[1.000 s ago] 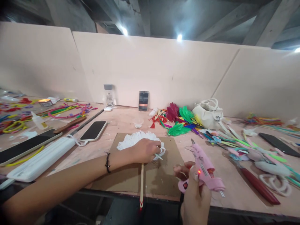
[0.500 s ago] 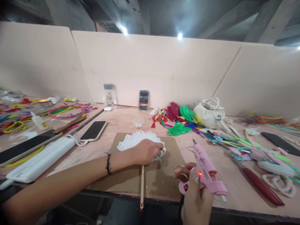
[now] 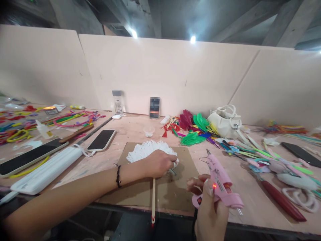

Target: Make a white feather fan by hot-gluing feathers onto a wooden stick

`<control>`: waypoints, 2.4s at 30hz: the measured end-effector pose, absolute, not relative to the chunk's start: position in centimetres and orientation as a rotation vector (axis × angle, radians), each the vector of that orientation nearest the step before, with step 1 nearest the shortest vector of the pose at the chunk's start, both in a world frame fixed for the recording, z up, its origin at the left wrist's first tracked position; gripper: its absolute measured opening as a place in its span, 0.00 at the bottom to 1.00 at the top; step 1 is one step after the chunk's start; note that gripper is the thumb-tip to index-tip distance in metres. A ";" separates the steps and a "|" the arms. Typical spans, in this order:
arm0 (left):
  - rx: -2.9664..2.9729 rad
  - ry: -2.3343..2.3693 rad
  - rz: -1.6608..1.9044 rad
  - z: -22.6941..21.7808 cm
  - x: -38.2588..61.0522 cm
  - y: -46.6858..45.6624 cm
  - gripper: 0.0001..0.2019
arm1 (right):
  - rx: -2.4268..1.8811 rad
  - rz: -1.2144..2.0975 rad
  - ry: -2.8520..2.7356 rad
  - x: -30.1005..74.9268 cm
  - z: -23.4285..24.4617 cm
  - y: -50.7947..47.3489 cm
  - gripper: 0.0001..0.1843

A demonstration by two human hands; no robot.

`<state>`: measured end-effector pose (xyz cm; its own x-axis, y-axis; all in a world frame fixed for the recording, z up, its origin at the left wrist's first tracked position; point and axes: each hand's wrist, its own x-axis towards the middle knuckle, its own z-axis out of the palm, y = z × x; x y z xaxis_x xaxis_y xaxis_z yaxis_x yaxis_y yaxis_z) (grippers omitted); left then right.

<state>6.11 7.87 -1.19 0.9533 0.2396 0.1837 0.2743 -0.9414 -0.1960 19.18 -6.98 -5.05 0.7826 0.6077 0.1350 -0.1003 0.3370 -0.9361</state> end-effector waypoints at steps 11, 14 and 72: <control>-2.918 -0.542 -0.296 -0.5 5.8 7.4 0.06 | -1.161 0.503 -0.550 19.5 -5.3 -7.1 0.27; -2.971 -0.751 -0.490 1.2 5.4 8.4 0.08 | -1.125 0.501 -0.566 19.6 -5.4 -7.0 0.26; -2.840 -1.168 -0.312 7.9 0.3 16.7 0.10 | -1.133 0.504 -0.577 19.7 -5.4 -7.1 0.28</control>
<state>0.34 16.66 7.92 0.6932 0.6905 0.2068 0.7016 -0.7121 0.0262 19.65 -7.08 -5.44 0.7497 0.6398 0.1692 -0.0821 0.3436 -0.9355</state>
